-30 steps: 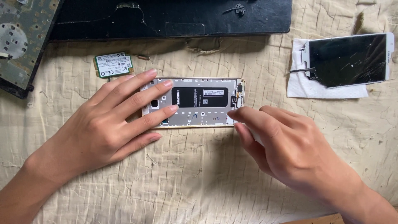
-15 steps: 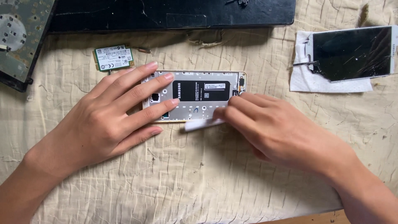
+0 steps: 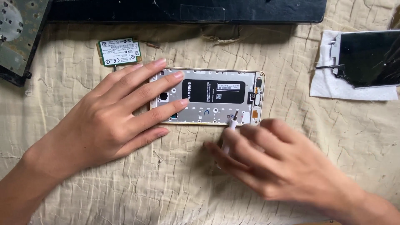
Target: Cleaning the internal frame of a smartphone and reassembling internal components.
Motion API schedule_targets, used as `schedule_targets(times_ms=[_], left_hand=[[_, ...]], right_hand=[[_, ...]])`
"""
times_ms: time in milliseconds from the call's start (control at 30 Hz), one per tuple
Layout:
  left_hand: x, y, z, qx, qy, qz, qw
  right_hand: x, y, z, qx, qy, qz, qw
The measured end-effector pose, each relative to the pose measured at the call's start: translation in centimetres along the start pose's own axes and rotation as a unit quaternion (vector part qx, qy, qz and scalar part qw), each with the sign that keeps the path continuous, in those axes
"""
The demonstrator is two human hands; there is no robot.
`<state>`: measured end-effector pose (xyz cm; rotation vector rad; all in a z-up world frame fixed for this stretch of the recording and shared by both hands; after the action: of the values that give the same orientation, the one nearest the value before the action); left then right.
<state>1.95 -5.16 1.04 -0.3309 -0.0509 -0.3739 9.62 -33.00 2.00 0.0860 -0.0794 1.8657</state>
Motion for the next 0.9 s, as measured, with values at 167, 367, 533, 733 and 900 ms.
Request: schedule_targets(times_ms=[167,367,533,733,900], left_hand=[[0.1,0.0,0.0,-0.007,-0.004,-0.002,1.0],[-0.3,0.2,-0.1,-0.02,-0.001,0.001,1.0],[0.1,0.2,-0.2,-0.026,-0.005,0.0,1.0],[-0.1,0.3,-0.2,-0.027,0.001,-0.002,1.0],[0.1,0.3,-0.1,-0.014,-0.005,-0.005,1.0]], right_hand=[[1.1,-0.6,1.6,0.043,-0.14,0.024,0.989],[-3.6,-3.2,4.0,0.363,-0.043,-0.378,0.851],[-1.8,-3.6,3.5,0.239,-0.2,-0.254,0.916],[-1.6,-3.5,2.9,0.221,-0.187,-0.294,0.911],[-1.7,-3.2,2.5,0.199,-0.209,-0.27,0.918]])
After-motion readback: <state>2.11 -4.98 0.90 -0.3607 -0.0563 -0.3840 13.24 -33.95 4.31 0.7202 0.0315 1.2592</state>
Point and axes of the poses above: each hand's wrist, its own x-axis towards the middle knuckle, its own z-axis out of the back of the hand, y = z × x, the point moved 2 cm from there along x, towards the middle knuckle, and after that the axes turned 13 degrees about z, right-handed, at the moved point
